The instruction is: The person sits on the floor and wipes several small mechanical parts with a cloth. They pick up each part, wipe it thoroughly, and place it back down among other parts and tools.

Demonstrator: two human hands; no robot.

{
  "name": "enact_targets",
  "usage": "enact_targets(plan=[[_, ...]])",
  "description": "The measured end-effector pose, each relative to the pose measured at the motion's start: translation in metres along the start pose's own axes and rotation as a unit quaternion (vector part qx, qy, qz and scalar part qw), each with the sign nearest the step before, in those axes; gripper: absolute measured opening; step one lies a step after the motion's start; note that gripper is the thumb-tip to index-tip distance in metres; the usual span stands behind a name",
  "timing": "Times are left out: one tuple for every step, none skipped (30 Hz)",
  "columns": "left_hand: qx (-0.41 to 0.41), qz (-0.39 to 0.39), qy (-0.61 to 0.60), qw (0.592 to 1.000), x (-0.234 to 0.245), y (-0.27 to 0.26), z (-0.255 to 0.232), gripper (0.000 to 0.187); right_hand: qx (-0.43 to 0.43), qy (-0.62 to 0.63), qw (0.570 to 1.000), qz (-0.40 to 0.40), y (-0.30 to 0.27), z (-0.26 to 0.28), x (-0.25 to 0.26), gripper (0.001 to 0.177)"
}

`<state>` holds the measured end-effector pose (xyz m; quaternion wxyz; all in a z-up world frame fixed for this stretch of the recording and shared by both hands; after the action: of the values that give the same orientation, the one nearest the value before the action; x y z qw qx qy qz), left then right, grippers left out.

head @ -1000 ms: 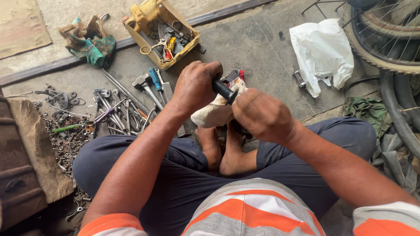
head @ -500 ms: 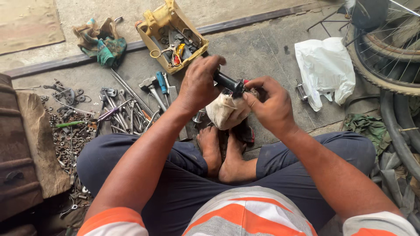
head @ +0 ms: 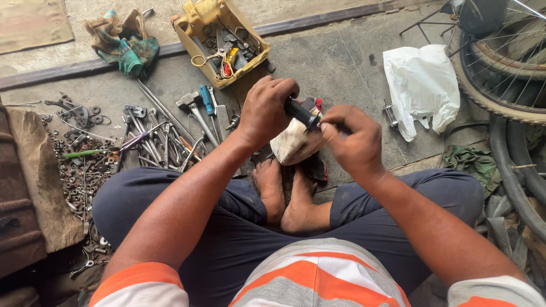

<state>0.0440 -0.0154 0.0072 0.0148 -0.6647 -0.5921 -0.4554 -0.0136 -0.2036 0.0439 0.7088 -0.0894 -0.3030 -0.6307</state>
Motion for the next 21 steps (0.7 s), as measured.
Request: enact_targets(plan=[[-0.004,-0.012,-0.01,1.0,0.003,0.001,-0.002,0.017,-0.112,0.126,0.985,0.028,0.0,-0.015,-0.004,0.011],[-0.008,-0.024,-0.019,0.999,0.004,0.003,-0.004,0.02,-0.211,0.25,0.944,0.038,-0.001,-0.027,-0.009,0.011],[-0.006,-0.025,-0.015,1.0,0.005,0.003,-0.005,0.02,-0.276,0.336,0.9,0.043,-0.003,-0.033,-0.013,0.011],[-0.004,-0.026,-0.01,1.0,0.005,0.003,-0.005,0.019,-0.266,0.323,0.907,0.039,-0.002,-0.033,-0.012,0.011],[-0.003,-0.028,-0.006,1.0,0.005,0.004,-0.005,0.019,-0.254,0.306,0.917,0.036,0.0,-0.032,-0.009,0.012],[0.006,-0.025,-0.008,1.0,0.004,0.004,-0.004,0.019,-0.24,0.272,0.931,0.03,0.002,-0.03,-0.006,0.012],[0.016,-0.023,-0.01,1.0,0.002,0.004,-0.002,0.02,-0.138,0.151,0.978,0.03,0.005,-0.018,0.0,0.012],[0.025,-0.02,-0.013,0.999,0.0,0.004,-0.001,0.021,-0.027,0.029,0.999,0.02,0.007,-0.004,0.005,0.012],[0.03,-0.005,-0.008,1.0,-0.002,0.005,0.001,0.02,0.091,-0.082,0.992,0.007,0.006,0.011,0.007,0.012],[0.035,0.01,-0.002,0.999,-0.004,0.005,0.003,0.019,0.169,-0.143,0.975,0.019,0.005,0.021,0.006,0.012],[0.042,0.027,0.003,0.999,-0.006,0.003,0.005,0.019,0.249,-0.208,0.946,0.027,-0.002,0.03,0.003,0.012],[0.054,0.045,0.003,0.998,-0.008,0.001,0.007,0.017,0.3,-0.25,0.92,0.04,-0.006,0.035,0.0,0.013],[0.064,0.064,0.002,0.996,-0.011,-0.001,0.008,0.016,0.307,-0.261,0.915,0.036,-0.01,0.036,0.0,0.013],[0.074,0.083,0.002,0.994,-0.014,-0.002,0.01,0.015,0.31,-0.272,0.91,0.036,-0.012,0.035,-0.002,0.013],[0.054,0.06,-0.005,0.997,-0.012,-0.002,0.008,0.016,0.295,-0.264,0.918,0.028,-0.012,0.032,-0.002,0.013],[0.033,0.037,-0.012,0.999,-0.01,-0.001,0.006,0.019,0.221,-0.211,0.952,0.01,-0.008,0.024,0.001,0.013],[0.017,0.014,-0.016,1.0,-0.006,-0.002,0.004,0.022,0.163,-0.166,0.973,-0.008,-0.005,0.015,0.0,0.013],[0.009,-0.003,-0.016,1.0,-0.002,-0.002,0.003,0.021,0.028,-0.044,0.999,-0.011,-0.002,-0.002,-0.001,0.013],[0.001,-0.019,-0.016,1.0,0.002,-0.002,0.002,0.021,-0.109,0.118,0.987,0.017,-0.002,-0.019,-0.009,0.014],[-0.009,-0.035,-0.015,0.999,0.007,-0.001,0.001,0.02,-0.241,0.298,0.924,0.014,-0.005,-0.034,-0.018,0.014],[-0.01,-0.039,0.008,0.999,0.009,0.003,0.0,0.02,-0.349,0.447,0.824,0.011,-0.008,-0.044,-0.027,0.017]])
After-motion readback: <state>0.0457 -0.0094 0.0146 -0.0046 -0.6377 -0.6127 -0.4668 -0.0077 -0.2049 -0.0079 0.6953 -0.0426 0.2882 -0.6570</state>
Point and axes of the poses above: each hand's wrist, its own y-axis towards the middle knuckle, its own x-axis out of the back of the hand, z = x × y, the point moved 5 cm from there along y, towards the middle knuckle, and after that the axes turned 2 degrees about -x, right-handed, at the moved point
